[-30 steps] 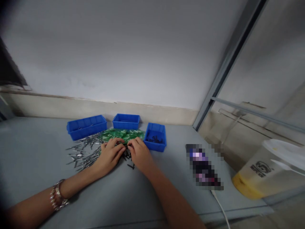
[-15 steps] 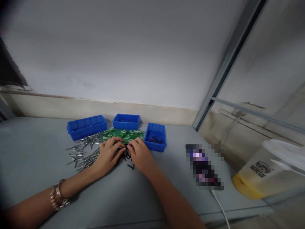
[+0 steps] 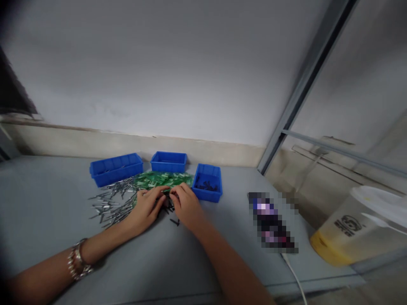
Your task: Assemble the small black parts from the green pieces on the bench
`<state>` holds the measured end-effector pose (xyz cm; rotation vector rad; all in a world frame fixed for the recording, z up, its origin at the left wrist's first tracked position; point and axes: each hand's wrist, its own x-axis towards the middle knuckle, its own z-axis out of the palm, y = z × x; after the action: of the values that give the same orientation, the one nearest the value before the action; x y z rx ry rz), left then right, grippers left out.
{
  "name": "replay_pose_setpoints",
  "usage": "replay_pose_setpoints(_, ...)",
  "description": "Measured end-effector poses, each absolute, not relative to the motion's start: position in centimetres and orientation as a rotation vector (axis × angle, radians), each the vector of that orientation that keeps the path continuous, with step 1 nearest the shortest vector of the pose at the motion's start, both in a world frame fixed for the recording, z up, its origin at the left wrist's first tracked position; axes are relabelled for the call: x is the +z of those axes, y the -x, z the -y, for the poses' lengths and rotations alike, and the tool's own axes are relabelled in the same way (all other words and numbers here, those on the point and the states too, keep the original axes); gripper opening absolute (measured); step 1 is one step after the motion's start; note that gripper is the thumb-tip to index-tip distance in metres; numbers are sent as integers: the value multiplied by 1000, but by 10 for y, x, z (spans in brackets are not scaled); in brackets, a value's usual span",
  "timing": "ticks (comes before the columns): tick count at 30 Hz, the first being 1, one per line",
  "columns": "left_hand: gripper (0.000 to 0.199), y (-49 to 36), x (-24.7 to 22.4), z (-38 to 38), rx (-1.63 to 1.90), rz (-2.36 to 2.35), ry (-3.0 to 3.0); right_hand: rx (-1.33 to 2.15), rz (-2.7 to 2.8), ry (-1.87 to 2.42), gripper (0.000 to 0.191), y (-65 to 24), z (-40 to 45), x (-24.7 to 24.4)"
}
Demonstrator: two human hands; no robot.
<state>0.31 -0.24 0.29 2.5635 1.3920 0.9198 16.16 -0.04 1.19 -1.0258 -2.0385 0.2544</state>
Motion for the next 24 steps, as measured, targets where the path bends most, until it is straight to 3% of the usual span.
replay_pose_setpoints(24, 28, -2, 4, 4, 945, -1261, -2503, 274, 1996, 971, 10, -158, 4, 15)
